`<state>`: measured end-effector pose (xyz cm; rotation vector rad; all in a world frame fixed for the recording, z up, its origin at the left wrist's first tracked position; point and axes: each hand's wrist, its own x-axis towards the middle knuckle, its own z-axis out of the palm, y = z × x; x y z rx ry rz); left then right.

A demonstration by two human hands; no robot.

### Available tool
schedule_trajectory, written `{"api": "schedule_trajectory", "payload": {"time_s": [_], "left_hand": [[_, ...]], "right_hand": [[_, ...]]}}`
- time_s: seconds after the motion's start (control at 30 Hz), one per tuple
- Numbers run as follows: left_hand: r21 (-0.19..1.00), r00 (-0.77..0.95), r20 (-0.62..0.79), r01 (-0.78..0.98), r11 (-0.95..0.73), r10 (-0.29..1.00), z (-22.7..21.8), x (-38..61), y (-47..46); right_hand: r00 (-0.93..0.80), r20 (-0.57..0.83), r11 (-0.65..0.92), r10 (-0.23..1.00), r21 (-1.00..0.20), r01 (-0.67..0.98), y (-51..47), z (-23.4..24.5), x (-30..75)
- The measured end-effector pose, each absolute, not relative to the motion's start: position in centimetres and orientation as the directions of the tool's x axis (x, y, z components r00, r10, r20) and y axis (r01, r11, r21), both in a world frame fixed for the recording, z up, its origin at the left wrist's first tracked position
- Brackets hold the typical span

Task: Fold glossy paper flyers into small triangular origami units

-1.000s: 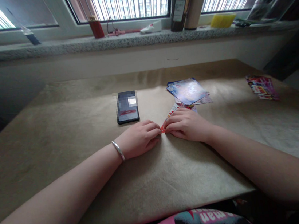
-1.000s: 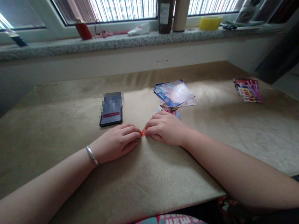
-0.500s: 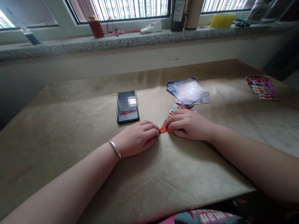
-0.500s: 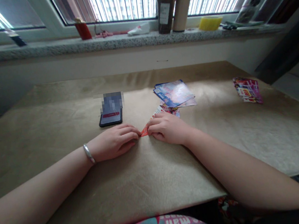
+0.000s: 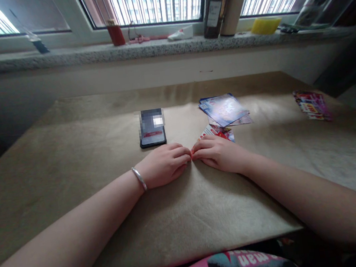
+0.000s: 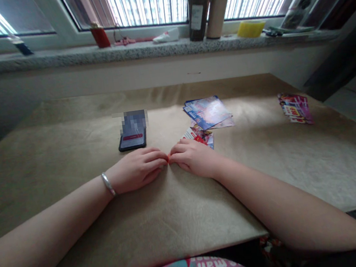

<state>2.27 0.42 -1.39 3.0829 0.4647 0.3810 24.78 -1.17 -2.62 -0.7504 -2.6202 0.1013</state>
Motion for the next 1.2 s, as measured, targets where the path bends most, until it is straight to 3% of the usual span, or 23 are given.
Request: {"api": "schedule_trajectory", "payload": {"time_s": [0.67, 0.83, 1.0, 1.2], "left_hand": [[0.128, 0.924, 0.265, 0.250, -0.960, 0.276, -1.4, 1.6, 1.0], [0.082, 0.927, 0.258, 0.259, -0.962, 0.272, -1.3, 1.7, 1.0], [-0.035, 0.918, 0.238, 0.334, -0.942, 0.316, -1.5, 1.6, 1.0], [-0.070, 0.916, 0.239, 0.348, -0.935, 0.323, -1.8, 1.3, 1.1]], "right_hand": [[-0.769, 0.294, 0.817, 0.567, -0.084, 0.571, -1.3, -1.4, 26.6], [-0.782, 0.337, 0.849, 0.524, -0.132, 0.512, -1.0, -1.7, 26.8], [-0.759, 0.409, 0.859, 0.507, -0.164, 0.485, -0.8, -2.5, 26.0], [-0.744, 0.455, 0.858, 0.490, -0.103, 0.503, -0.6, -2.7, 25.4]]}}
